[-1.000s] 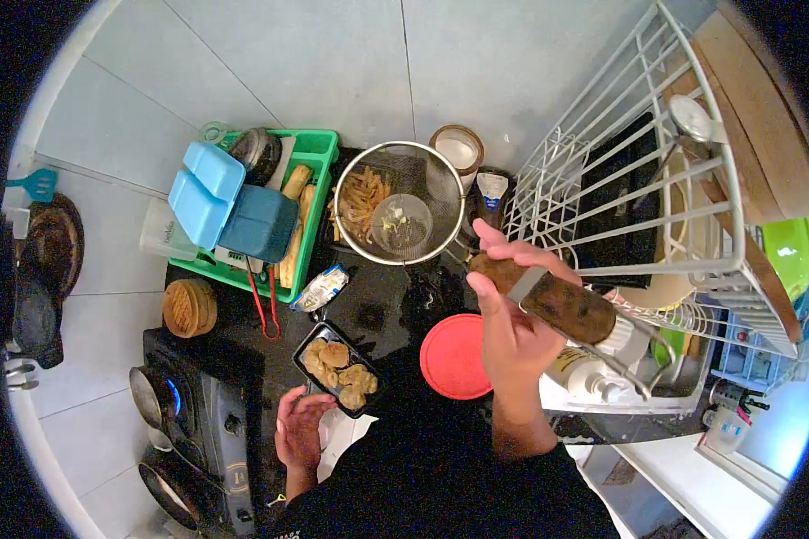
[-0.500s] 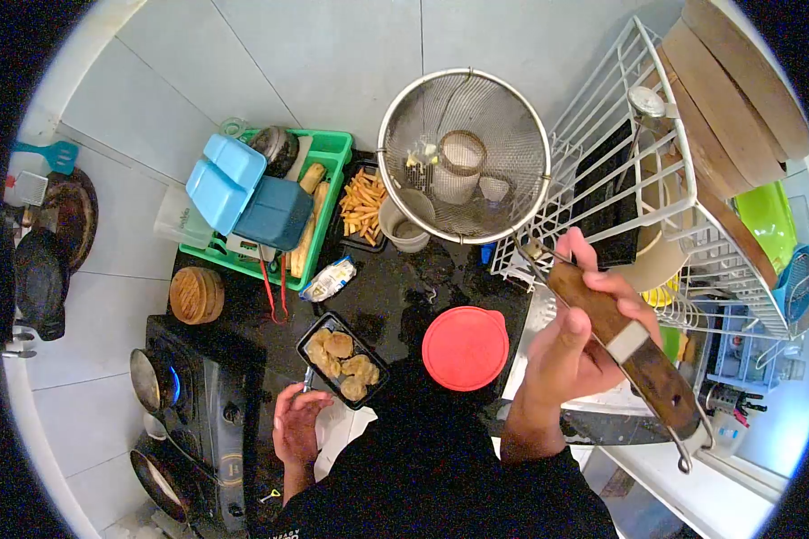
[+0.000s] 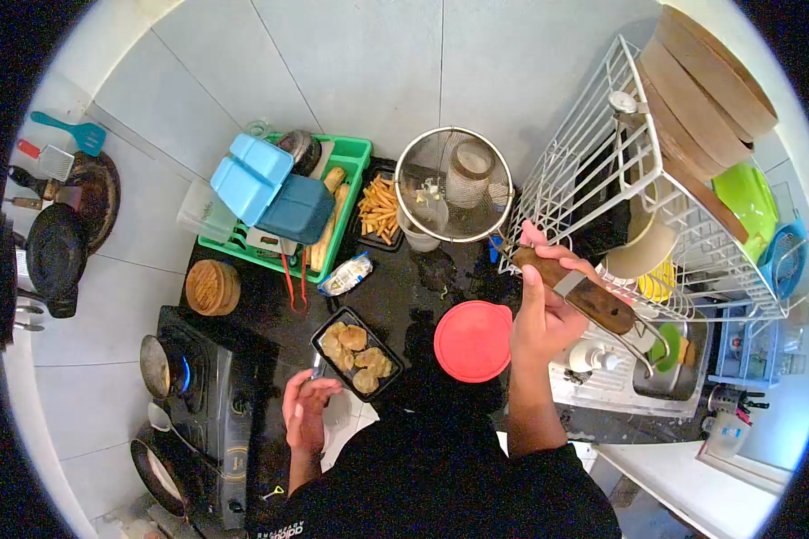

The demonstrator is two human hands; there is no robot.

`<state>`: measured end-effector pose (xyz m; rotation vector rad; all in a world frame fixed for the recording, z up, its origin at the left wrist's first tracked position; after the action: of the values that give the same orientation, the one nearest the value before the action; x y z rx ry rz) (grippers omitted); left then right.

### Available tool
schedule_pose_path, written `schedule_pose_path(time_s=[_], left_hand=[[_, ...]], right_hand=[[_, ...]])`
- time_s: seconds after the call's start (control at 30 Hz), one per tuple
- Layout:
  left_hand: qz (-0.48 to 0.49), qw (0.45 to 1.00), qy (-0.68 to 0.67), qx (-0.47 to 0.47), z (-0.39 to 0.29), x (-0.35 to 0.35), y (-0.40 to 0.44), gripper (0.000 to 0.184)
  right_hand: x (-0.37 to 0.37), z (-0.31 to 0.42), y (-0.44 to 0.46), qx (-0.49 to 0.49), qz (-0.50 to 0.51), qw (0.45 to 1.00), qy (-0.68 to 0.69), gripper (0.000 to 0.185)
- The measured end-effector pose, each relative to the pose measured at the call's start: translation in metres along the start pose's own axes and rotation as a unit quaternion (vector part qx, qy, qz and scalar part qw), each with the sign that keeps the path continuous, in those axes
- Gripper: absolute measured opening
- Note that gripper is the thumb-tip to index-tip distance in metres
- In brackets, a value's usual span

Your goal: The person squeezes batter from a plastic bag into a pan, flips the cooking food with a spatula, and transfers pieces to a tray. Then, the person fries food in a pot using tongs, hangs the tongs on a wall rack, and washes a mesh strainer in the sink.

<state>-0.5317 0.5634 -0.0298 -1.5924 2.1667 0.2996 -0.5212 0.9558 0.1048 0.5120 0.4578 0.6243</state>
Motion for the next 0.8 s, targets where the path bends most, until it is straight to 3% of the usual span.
schedule_pose_path(time_s=[0.23, 0.3, 0.43, 0.57, 0.63, 0.7, 0.77, 0.8], left_hand=[[0.059, 0.998, 0.008, -0.016, 0.005, -0.018, 0.024, 0.059], [0.084, 0.994, 0.074, 0.001, 0.015, -0.034, 0.046, 0.058], [0.075, 0.972, 0.201, -0.1, 0.05, -0.063, 0.123, 0.075], [0.102, 0.913, 0.336, -0.206, 0.071, -0.116, 0.208, 0.108], [0.088, 0.895, 0.382, -0.21, 0.091, -0.129, 0.243, 0.12], [0.076, 0.894, 0.377, -0.23, 0.106, -0.137, 0.266, 0.123], [0.099, 0.954, 0.248, -0.136, 0.13, -0.143, 0.284, 0.12], [0.076, 0.951, 0.257, -0.151, 0.129, -0.146, 0.287, 0.108]], right_hand=[[0.006, 0.022, -0.014, -0.001, -0.021, 1.0, 0.016, 0.036], [0.011, 0.03, -0.017, 0.008, -0.022, 1.0, 0.018, 0.035], [0.035, 0.044, -0.027, 0.013, -0.048, 0.999, 0.001, 0.036], [0.062, 0.061, -0.036, 0.037, -0.061, 0.997, 0.012, 0.038], [0.078, 0.066, -0.044, 0.014, -0.056, 0.997, -0.047, 0.038], [0.092, 0.065, -0.053, 0.016, -0.044, 0.997, -0.056, 0.042], [0.102, 0.069, -0.063, 0.002, -0.058, 0.994, -0.094, 0.037], [0.11, 0.065, -0.069, -0.009, -0.061, 0.994, -0.09, 0.038]])
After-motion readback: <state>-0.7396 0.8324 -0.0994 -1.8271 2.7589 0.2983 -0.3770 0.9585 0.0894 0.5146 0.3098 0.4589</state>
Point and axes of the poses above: each hand's wrist, its own y-axis towards the middle knuckle, its own x-axis out of the back of the hand, z = x × y, the point moved 8 cm from there along y, towards the middle knuckle, and after that the axes turned 5 degrees about -y, right-handed, at the moved point
